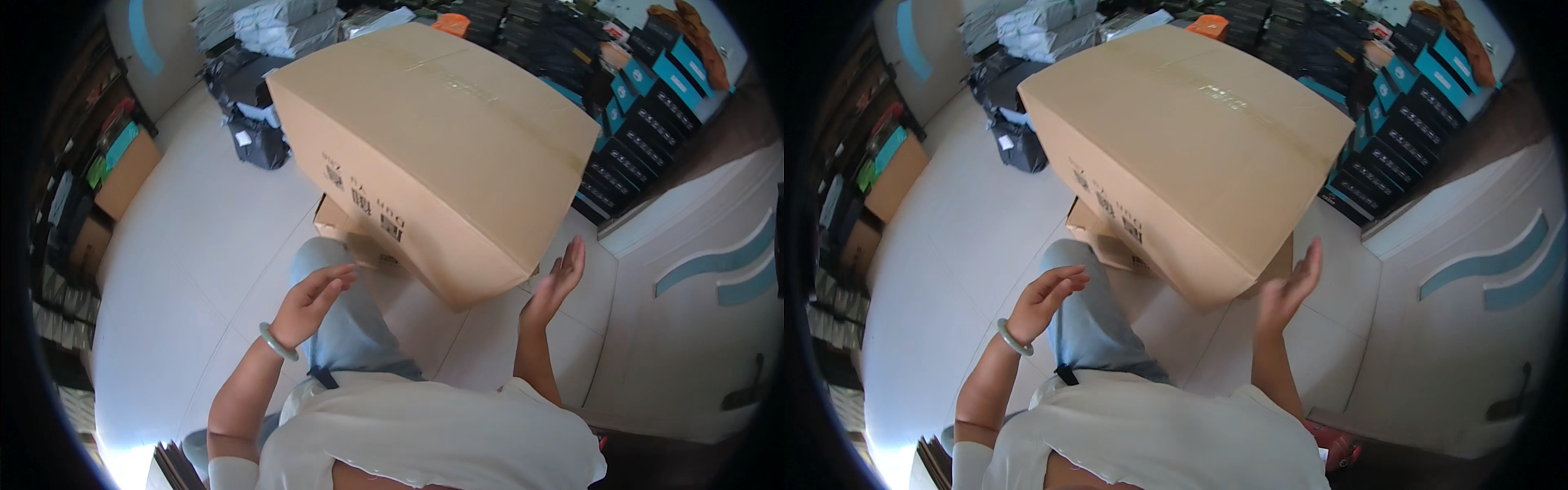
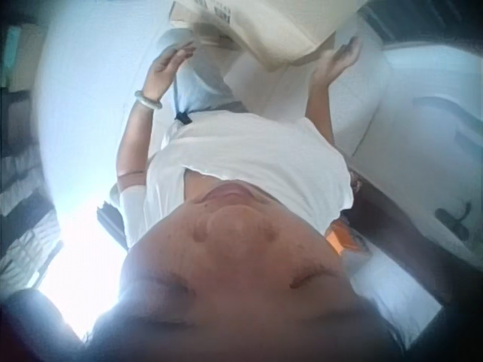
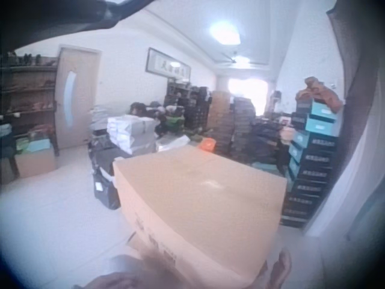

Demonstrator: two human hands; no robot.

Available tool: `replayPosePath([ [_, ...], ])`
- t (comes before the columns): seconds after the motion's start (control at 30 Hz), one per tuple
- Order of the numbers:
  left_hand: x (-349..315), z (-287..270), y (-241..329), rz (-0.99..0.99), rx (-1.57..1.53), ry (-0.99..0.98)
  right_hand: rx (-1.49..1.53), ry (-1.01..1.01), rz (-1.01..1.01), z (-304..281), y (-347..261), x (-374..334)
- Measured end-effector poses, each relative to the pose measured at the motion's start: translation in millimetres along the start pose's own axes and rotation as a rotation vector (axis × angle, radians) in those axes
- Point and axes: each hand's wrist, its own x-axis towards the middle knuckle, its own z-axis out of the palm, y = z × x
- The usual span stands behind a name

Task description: The person sits on the floor and seals cardboard boxes using yellow packing tape and a yellow utility knife. They apply tape along the seams, cut the tape with the knife, and move the sealed boxes aside to continue with additional boxes.

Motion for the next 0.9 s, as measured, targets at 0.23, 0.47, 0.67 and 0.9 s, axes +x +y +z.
replayPosePath([
  [0.23, -28, 8, -48, -0.029, -0.052, 0.031, -0.552, -0.314, -0.360, 28, -47, 29],
  [0.47, -48, 7, -62, -0.019, 0.023, 0.099, -0.434, -0.430, -0.339, -16, -31, 46],
  [0.67, -60, 14, -58, -0.022, 0.005, 0.083, -0.402, -0.466, -0.323, -40, -9, 58],
  [0.9, -41, 13, -69, 0.022, 0.102, 0.148, -0.235, -0.507, -0.096, -112, 24, 101],
])
